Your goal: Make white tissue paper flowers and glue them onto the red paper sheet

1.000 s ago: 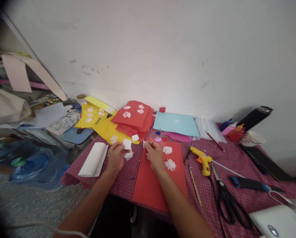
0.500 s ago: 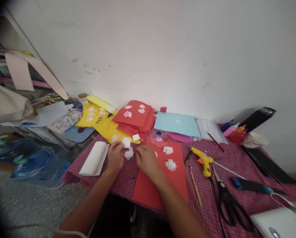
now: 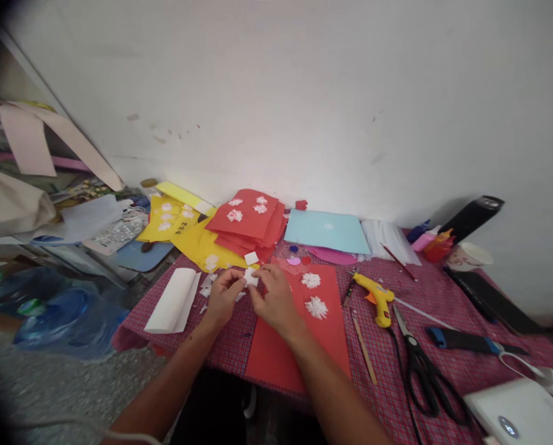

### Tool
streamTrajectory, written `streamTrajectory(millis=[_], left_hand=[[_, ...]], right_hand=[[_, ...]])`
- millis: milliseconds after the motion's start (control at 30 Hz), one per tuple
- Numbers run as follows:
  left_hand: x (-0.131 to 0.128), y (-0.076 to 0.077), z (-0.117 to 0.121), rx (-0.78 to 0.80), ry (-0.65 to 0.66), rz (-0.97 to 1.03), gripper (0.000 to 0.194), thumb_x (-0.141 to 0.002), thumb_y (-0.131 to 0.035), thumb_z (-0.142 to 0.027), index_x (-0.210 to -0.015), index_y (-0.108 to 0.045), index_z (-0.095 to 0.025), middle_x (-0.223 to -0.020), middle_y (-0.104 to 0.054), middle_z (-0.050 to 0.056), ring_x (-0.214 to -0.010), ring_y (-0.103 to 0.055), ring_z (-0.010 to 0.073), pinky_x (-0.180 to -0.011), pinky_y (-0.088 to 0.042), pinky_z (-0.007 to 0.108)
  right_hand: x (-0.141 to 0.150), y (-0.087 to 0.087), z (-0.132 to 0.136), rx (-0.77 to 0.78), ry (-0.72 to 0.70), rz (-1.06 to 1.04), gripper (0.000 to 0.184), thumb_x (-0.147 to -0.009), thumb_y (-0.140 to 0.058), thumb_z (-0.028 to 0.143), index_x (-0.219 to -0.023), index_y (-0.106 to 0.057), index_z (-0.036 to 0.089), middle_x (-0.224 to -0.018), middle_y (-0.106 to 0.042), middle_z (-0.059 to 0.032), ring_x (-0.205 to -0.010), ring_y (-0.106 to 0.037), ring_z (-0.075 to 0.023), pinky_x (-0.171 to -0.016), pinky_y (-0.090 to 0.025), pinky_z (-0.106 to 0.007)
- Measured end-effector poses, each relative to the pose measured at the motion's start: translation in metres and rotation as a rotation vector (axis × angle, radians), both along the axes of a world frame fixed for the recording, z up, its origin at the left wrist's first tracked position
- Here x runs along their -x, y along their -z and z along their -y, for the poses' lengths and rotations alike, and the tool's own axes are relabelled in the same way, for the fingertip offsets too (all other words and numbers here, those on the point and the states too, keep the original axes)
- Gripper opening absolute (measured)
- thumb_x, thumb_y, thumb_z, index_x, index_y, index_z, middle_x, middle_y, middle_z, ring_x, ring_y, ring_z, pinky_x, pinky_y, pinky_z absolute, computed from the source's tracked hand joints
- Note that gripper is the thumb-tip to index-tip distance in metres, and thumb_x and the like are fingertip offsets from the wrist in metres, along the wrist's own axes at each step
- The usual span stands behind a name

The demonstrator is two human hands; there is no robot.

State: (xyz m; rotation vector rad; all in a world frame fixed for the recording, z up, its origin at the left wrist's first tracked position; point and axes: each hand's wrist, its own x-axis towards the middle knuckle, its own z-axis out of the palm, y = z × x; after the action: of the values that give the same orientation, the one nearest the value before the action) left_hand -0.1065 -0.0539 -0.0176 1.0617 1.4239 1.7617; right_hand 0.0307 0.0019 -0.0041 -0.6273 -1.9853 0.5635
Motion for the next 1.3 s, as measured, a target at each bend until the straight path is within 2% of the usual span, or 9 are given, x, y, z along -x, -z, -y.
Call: streamTrajectory(millis=[367, 567, 800, 900, 1000, 1233, 1300], left_hand=[[-0.002, -0.006, 0.002, -0.016, 0.0, 0.017, 0.007, -0.074, -0.065, -0.022, -0.08, -0.067, -0.019, -0.078, -0.063, 0.001, -0.075, -0.057, 0.0153, -0.07, -0.046, 0.025], [-0.003, -0.006, 0.002, -0.038, -0.002, 0.011, 0.01, -0.075, -0.067, -0.023, -0.083, -0.068, -0.019, -0.082, -0.066, 0.002, -0.076, -0.06, 0.015, -0.073, -0.047, 0.026], [-0.003, -0.003, 0.0, -0.036, -0.01, -0.013, 0.008, -0.075, -0.068, -0.022, -0.082, -0.068, -0.018, -0.082, -0.066, 0.002, -0.076, -0.06, 0.0147, -0.073, -0.047, 0.026], [-0.003, -0.001, -0.001, -0.033, -0.013, -0.014, 0.009, -0.075, -0.068, -0.023, -0.083, -0.068, -0.018, -0.081, -0.067, 0.002, -0.074, -0.06, 0.014, -0.072, -0.047, 0.025], [-0.003, 0.002, -0.002, -0.02, -0.009, 0.017, 0.012, -0.075, -0.069, -0.024, -0.086, -0.067, -0.019, -0.081, -0.066, 0.001, -0.071, -0.06, 0.0133, -0.07, -0.047, 0.025], [-0.003, 0.003, -0.004, -0.015, -0.008, 0.105, 0.013, -0.075, -0.067, -0.023, -0.087, -0.063, -0.018, -0.08, -0.064, 0.0, -0.067, -0.058, 0.012, -0.064, -0.048, 0.024], [-0.002, 0.003, -0.004, -0.005, -0.02, 0.118, 0.014, -0.075, -0.067, -0.022, -0.087, -0.062, -0.018, -0.079, -0.063, 0.0, -0.066, -0.058, 0.0115, -0.063, -0.048, 0.024]], right_hand=[[0.001, -0.002, -0.002, 0.102, -0.045, 0.0, 0.014, -0.084, -0.061, 0.021, -0.097, -0.064, 0.024, -0.1, -0.065, -0.0086, -0.098, -0.058, -0.0246, -0.088, -0.047, -0.04], [0.003, -0.004, -0.001, 0.245, -0.063, -0.038, 0.006, -0.086, -0.059, 0.025, -0.09, -0.064, 0.024, -0.089, -0.064, -0.0055, -0.082, -0.058, -0.0209, -0.076, -0.047, -0.034], [0.001, -0.005, -0.003, 0.352, -0.069, -0.086, 0.006, -0.085, -0.059, 0.025, -0.086, -0.065, 0.023, -0.085, -0.063, -0.0035, -0.078, -0.057, -0.0196, -0.074, -0.045, -0.032], [0.001, -0.005, -0.005, 0.404, -0.066, -0.102, 0.012, -0.086, -0.057, 0.028, -0.079, -0.065, 0.022, -0.081, -0.063, -0.0021, -0.077, -0.056, -0.0193, -0.073, -0.044, -0.031], [0.001, -0.003, -0.007, 0.504, -0.068, -0.139, 0.016, -0.086, -0.057, 0.031, -0.075, -0.065, 0.022, -0.075, -0.062, -0.0004, -0.073, -0.055, -0.0182, -0.07, -0.043, -0.029], [0.002, 0.002, -0.013, 0.84, -0.085, -0.334, 0.022, -0.079, -0.066, 0.036, -0.064, -0.06, 0.021, -0.06, -0.054, 0.0039, -0.057, -0.046, -0.0131, -0.056, -0.036, -0.025], [0.003, 0.002, -0.014, 0.933, -0.105, -0.394, 0.022, -0.078, -0.068, 0.036, -0.065, -0.061, 0.021, -0.061, -0.056, 0.0034, -0.057, -0.047, -0.0129, -0.054, -0.036, -0.025]])
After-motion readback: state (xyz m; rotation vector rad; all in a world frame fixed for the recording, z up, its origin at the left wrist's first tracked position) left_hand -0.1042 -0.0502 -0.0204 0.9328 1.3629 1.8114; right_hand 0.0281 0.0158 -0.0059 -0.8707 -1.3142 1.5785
